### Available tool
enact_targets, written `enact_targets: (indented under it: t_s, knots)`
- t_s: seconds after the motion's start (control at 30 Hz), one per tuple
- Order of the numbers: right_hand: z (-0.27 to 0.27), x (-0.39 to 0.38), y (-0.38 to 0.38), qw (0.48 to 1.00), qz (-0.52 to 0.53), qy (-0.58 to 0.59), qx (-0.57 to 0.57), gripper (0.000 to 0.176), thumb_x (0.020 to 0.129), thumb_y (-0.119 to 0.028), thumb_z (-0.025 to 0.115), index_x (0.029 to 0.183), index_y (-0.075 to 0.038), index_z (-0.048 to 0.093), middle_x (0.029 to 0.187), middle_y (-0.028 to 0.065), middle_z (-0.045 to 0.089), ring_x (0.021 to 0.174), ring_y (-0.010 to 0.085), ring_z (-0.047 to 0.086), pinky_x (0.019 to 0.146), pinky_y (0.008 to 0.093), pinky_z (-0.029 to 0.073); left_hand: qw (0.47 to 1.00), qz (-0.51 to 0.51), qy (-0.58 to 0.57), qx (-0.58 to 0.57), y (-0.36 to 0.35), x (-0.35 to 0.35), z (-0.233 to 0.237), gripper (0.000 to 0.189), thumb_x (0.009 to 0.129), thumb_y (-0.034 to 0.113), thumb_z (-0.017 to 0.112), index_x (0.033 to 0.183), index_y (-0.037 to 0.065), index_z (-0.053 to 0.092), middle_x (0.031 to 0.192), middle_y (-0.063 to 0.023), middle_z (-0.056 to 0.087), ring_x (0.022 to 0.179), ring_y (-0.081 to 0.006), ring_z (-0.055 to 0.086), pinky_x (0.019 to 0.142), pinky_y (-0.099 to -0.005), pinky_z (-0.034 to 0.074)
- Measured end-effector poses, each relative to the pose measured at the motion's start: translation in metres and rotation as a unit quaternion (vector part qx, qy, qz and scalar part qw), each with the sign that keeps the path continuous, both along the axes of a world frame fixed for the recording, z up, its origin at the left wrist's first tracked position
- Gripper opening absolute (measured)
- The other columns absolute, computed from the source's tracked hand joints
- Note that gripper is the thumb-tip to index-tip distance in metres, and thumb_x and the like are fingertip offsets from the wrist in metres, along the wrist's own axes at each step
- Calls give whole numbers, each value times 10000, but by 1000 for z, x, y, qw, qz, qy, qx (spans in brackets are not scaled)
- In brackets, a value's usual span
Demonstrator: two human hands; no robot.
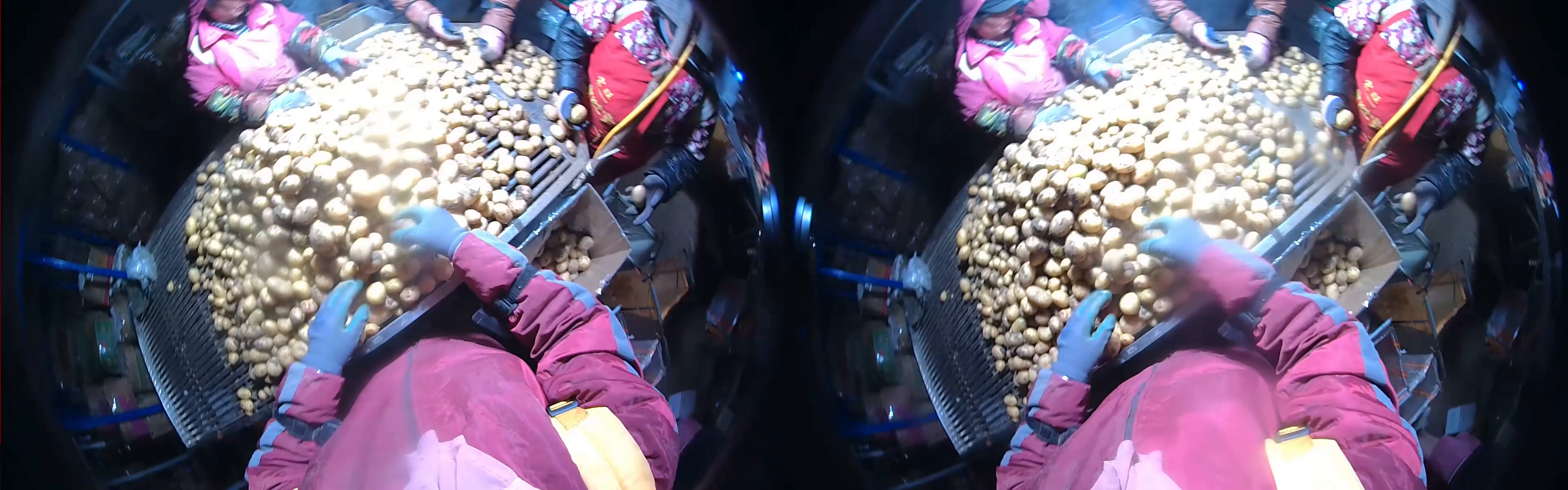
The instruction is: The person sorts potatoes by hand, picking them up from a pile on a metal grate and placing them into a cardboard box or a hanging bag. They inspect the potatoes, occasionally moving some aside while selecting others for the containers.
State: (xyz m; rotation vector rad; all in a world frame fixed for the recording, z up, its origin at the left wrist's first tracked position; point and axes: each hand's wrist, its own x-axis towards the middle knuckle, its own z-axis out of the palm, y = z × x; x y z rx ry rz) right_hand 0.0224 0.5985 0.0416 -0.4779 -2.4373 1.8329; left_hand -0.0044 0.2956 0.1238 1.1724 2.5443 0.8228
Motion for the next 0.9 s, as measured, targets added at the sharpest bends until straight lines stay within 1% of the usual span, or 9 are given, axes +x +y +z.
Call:
enact_targets:
  t_s: [0.07,0.2,0.33,0.4,0.53,0.6,0.67,0.87,0.9]
  knots:
    - [23,18,17,960,-79,-52,-264,491,889,-444,756,1143,-29,684,951,117,705,783,201,687,632,322,566,994,-57,95,-19,46,-17,-9,574,893,239,712,1424,91,550,1459,-223,513,1379,-394,461,1135,-475,391]
    - [-5,74,55,821,-69,-75,-562,571,958,-596,599,1192,-80,666,1012,124,729,744,228,697,649,332,570,973,-117,197,-10,98,-57,-69,694,828,240,741,1474,125,512,1538,-203,437,1444,-412,375,1203,-523,294]
    - [29,144,32,787,-200,38,-583,584,975,-503,634,1314,-30,588,1196,154,683,866,246,712,701,358,589,942,-190,274,-26,133,-79,-107,658,781,222,738,1405,115,560,1501,-190,484,1427,-391,408,1142,-518,358]
    - [51,173,22,809,-242,29,-535,516,990,-440,636,1306,-35,588,1130,141,691,812,209,700,657,311,579,944,-207,255,-23,145,-83,-107,620,782,232,735,1372,117,584,1505,-177,489,1428,-383,413,1127,-511,374]
    - [22,242,9,835,-366,-53,-407,508,1001,-419,620,1316,-21,585,1053,153,703,697,196,693,567,285,573,938,-212,275,-15,149,-81,-107,554,823,259,745,1341,116,608,1491,-162,506,1411,-378,438,1110,-489,411]
    - [11,280,-2,803,-458,-67,-375,480,991,-430,630,1231,-15,646,912,152,712,593,211,667,503,323,563,950,-207,230,-49,144,-79,-104,581,830,150,720,1395,141,585,1549,-170,451,1459,-380,383,1177,-469,358]
    - [9,309,-4,771,-519,-121,-348,469,982,-442,639,1176,-16,680,849,159,712,549,224,656,472,345,556,942,-210,259,-27,141,-78,-105,589,814,229,756,1378,169,598,1517,-158,485,1420,-384,427,1143,-466,401]
    - [-59,392,-1,734,-646,-39,-205,450,954,-427,679,1110,-5,695,839,192,717,569,281,690,443,404,561,945,-210,244,-51,140,-83,-117,669,777,99,750,1418,130,558,1577,-179,408,1466,-398,361,1204,-466,326]
    - [-36,410,1,708,-671,-36,-216,444,947,-422,691,1100,-4,685,821,163,705,547,266,679,415,386,553,945,-211,246,-48,140,-81,-116,645,791,78,724,1413,114,556,1573,-189,409,1466,-400,362,1208,-469,320]
